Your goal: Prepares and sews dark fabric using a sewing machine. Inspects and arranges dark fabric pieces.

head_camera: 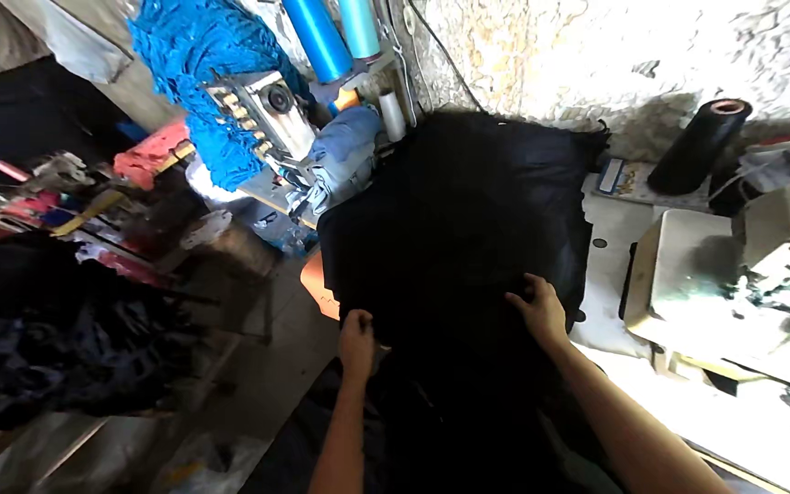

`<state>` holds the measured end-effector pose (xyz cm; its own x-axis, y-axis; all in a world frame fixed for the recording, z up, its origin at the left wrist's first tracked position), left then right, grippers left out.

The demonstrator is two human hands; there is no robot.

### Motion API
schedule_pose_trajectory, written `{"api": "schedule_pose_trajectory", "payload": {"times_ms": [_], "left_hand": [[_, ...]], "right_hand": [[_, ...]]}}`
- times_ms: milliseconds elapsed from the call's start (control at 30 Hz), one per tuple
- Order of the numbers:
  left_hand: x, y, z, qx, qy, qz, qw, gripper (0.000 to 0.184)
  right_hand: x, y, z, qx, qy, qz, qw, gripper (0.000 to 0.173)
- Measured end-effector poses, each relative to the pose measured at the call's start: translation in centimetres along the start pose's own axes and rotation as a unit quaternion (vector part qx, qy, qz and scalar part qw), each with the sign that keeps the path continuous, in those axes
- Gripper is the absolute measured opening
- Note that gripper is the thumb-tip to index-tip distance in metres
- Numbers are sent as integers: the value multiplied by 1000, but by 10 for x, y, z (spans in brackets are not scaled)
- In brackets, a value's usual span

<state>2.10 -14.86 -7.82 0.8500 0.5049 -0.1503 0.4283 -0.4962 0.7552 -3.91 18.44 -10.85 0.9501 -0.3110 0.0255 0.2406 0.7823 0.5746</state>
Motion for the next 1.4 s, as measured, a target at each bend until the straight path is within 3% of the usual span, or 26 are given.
{"api": "schedule_pose_trajectory", "payload": {"times_ms": [67, 167, 233, 300, 400, 500, 567, 633, 700, 833, 933, 1000, 1100, 1167, 1200, 1300, 1333, 1400], "left_hand": [[8, 3, -28, -13, -75, -53, 996, 24], [26, -6, -84, 72, -285, -70, 953, 16], [23, -23, -122, 100, -400, -14, 911, 17], [13, -42, -154, 67, -462, 95, 879, 22], [-8, -57, -195, -34, -429, 297, 853, 34], [-27, -63, -215, -52, -287, 456, 841, 55], [-24, -61, -213, -45, -247, 504, 826, 68], [-14, -61, -209, -115, -308, 510, 795, 72], [-13, -56, -209, -213, -390, 467, 764, 79], [-60, -38, -202, -266, -540, 278, 749, 79], [-100, -24, -201, -242, -625, 126, 731, 51], [-112, -19, -202, -245, -610, 35, 752, 27], [-101, -30, -202, -182, -558, -63, 808, 24], [-68, -48, -209, -74, -542, 10, 837, 29], [-51, -56, -213, -29, -534, 98, 839, 34], [-25, -76, -225, 11, -477, 386, 790, 41], [-26, -77, -229, 0, -452, 442, 775, 38], [-31, -77, -235, 4, -428, 476, 768, 31]], "right_hand": [[-2, 1, -2, -8, 9, -3, 1000, 58], [-3, 2, -2, -23, 1, 6, 1000, 50], [-7, 2, 1, -60, -44, 16, 997, 41], [-10, 5, 10, -133, -106, 33, 985, 31], [-5, 15, 20, -251, -120, 54, 959, 17], [22, 33, 21, -315, 12, 100, 944, 25], [48, 47, 24, -300, 133, 134, 935, 27], [68, 55, 26, -305, 204, 158, 917, 27], [71, 60, 25, -351, 189, 132, 908, 23], [37, 55, 10, -418, 11, 3, 908, 12], [13, 44, 6, -401, -66, -14, 913, 4], [2, 34, 2, -359, -79, -23, 930, 8], [-8, 21, -5, -280, -64, -29, 957, 17], [-2, 22, 1, -283, -8, -23, 959, 22], [5, 25, 8, -306, 29, -23, 951, 19], [19, 38, 18, -368, 96, -13, 925, 17], [16, 41, 16, -361, 89, -13, 928, 17], [-1, 43, 4, -267, 32, -29, 963, 22]]}}
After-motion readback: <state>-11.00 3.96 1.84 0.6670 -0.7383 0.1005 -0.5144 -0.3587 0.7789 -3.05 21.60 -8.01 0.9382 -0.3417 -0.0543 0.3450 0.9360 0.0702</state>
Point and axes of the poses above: each hand's wrist, its own x-axis away from the middle knuckle, its own y-axis out of the back of the hand, z = x × y, the point moved 1 cm from there along -x, towards the middle knuckle, and after that the axes turned 12 degrees about -z, right-handed, at the moved point
